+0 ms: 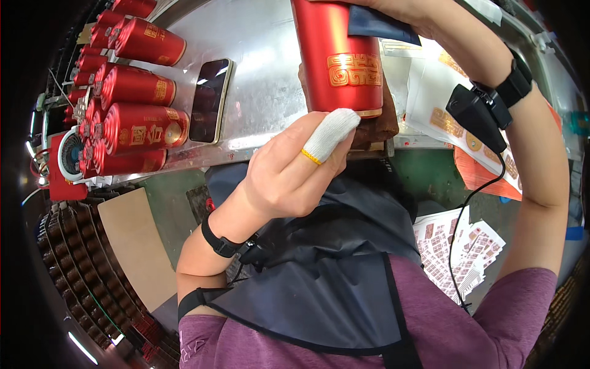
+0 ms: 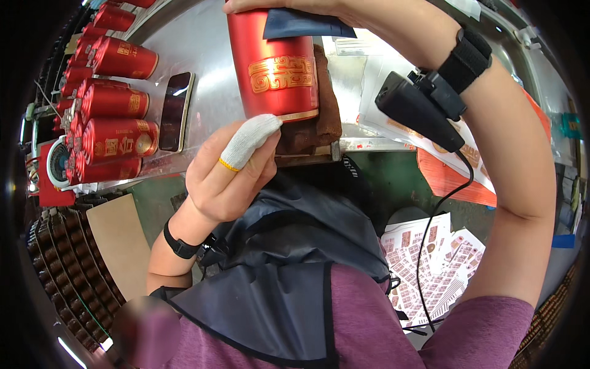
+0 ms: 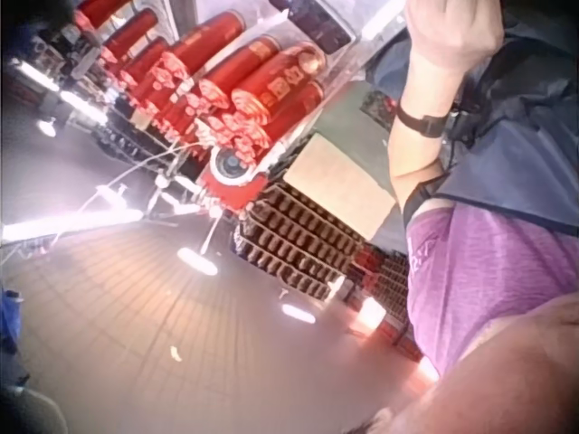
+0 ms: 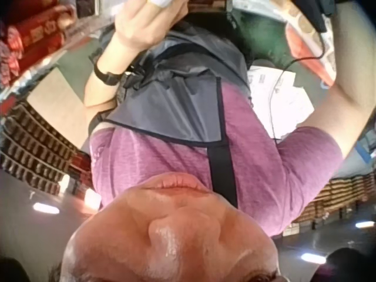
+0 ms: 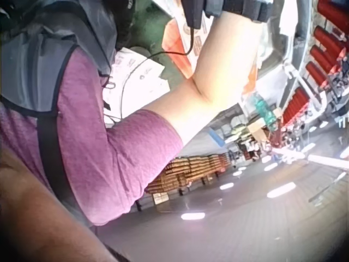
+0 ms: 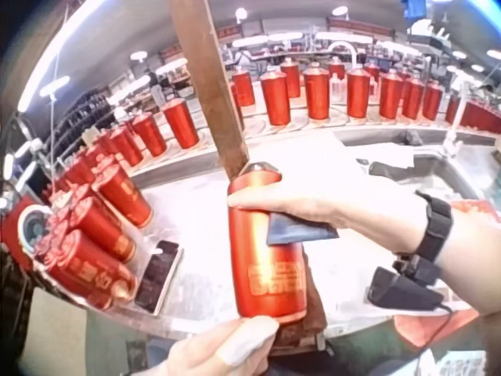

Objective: Manually applying and smoothing gold labels onto red wine bottles in a factory setting.

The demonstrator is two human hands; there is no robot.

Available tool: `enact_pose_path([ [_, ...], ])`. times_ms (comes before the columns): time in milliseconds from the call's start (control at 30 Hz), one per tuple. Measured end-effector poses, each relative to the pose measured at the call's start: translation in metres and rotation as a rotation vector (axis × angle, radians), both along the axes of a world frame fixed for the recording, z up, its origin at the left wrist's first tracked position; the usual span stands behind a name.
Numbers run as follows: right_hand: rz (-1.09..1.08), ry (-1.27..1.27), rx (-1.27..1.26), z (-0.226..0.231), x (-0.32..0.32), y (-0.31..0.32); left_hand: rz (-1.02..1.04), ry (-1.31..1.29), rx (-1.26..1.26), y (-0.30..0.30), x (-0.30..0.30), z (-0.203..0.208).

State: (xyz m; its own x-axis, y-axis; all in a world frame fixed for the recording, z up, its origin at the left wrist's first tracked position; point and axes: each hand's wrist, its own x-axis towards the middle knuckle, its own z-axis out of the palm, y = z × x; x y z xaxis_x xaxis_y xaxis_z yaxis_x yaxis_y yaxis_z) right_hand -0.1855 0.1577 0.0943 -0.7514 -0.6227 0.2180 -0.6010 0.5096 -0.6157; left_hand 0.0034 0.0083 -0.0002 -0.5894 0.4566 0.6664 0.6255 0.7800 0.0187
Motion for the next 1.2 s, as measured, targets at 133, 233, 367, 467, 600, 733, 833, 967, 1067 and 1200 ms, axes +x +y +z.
enact_pose_path([
  [133, -0.001, -0.706, -0.182, -0.004, -0.013, -0.015, 0.005, 0.016, 0.026, -0.004, 0.002, -0.006],
  [233, 0.173, -1.053, -0.342, -0.078, -0.065, 0.026, -0.023, 0.029, 0.067, 0.002, -0.001, -0.008],
  [367, 0.025, -0.995, -0.445, -0.068, -0.035, 0.011, -0.042, 0.004, 0.048, 0.003, -0.001, -0.005],
  [467, 0.547, -1.247, -0.281, -0.031, -0.053, 0.031, -0.063, 0.044, 0.020, 0.001, -0.002, -0.002],
  [600, 0.168, 0.457, 0.005, -0.017, -0.009, 0.010, -0.094, 0.048, 0.049, 0.002, -0.004, 0.003],
  [733, 0.185, -0.914, -0.217, -0.069, -0.050, 0.023, -0.004, -0.023, 0.007, 0.000, 0.004, 0.003],
  [833, 0.181, -1.114, -0.439, -0.082, -0.043, 0.018, -0.022, -0.034, 0.044, 0.004, 0.002, 0.003],
  [967, 0.148, -0.986, -0.406, -0.065, -0.041, 0.011, -0.043, -0.027, 0.047, 0.007, -0.002, 0.005],
  [1067, 0.096, -0.658, -0.062, -0.059, -0.049, -0.002, -0.031, -0.027, 0.033, 0.008, 0.000, 0.009],
  [1200, 0.203, -0.904, -0.083, -0.044, -0.053, 0.018, -0.042, -0.042, 0.072, 0.007, -0.002, 0.006],
])
